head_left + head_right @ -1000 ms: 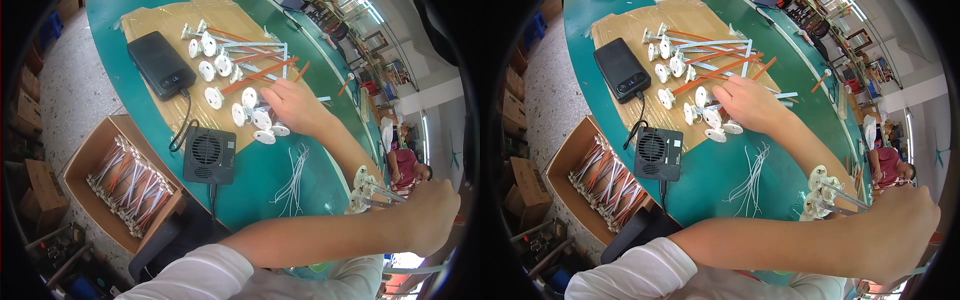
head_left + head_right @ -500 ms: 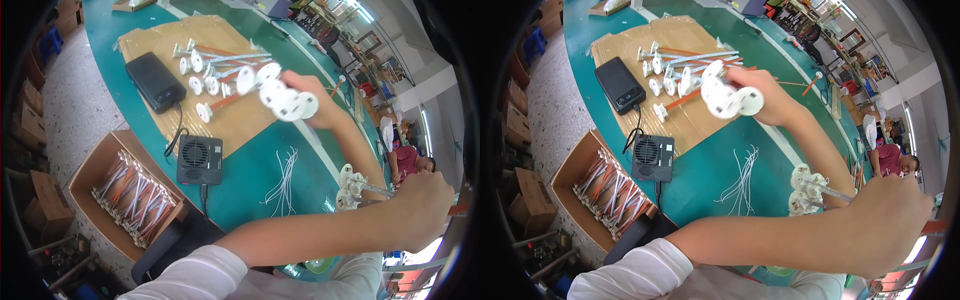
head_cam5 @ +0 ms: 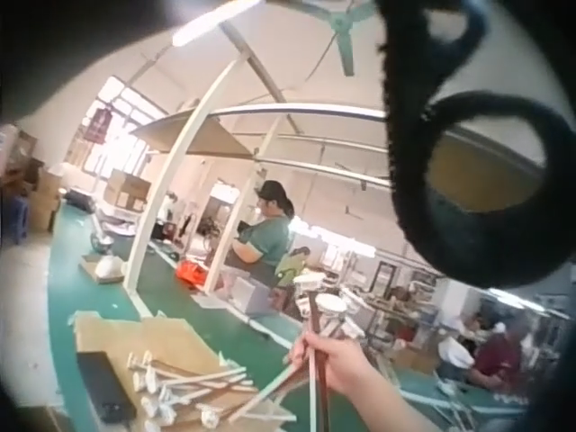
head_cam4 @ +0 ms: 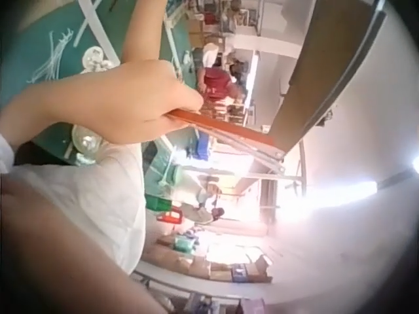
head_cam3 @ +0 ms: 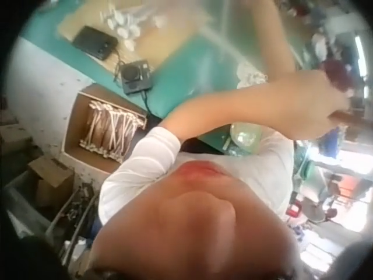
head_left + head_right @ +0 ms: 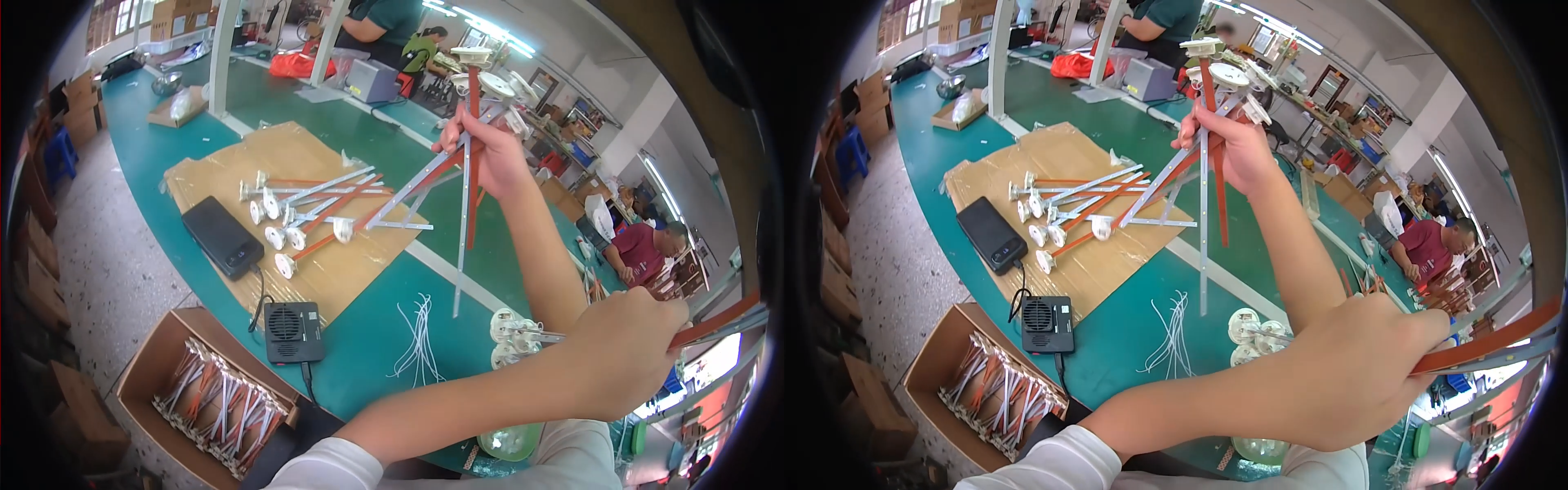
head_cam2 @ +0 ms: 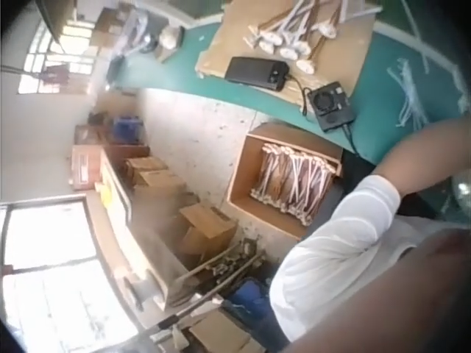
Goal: Assembling and bundling LED light strips with plastic bases at a factory workstation.
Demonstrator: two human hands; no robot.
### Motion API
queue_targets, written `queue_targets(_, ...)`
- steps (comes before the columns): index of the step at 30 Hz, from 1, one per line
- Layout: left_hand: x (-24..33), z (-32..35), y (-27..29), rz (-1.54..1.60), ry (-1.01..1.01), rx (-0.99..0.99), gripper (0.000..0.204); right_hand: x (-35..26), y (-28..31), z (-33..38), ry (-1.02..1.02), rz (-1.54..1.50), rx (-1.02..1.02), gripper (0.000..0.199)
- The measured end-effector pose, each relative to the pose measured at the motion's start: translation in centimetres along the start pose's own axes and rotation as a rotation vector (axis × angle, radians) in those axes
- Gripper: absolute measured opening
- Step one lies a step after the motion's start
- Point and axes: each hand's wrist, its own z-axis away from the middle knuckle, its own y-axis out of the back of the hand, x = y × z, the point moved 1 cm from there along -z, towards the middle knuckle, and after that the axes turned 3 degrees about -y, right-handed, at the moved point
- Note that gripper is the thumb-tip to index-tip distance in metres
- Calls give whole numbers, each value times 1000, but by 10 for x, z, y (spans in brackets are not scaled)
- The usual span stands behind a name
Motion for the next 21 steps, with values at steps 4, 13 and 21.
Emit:
queue_targets(4,-3,-4,-5,53,-5,-8,11,-6,25,-10,24,-263,94,14)
queue_targets(13,-11,-8,-6,41,17,-27,14,-4,49,12,160,-459,333,16)
queue_targets(21,-14,-8,-9,84,161,-8,23,-41,58,73,186,-224,337,19)
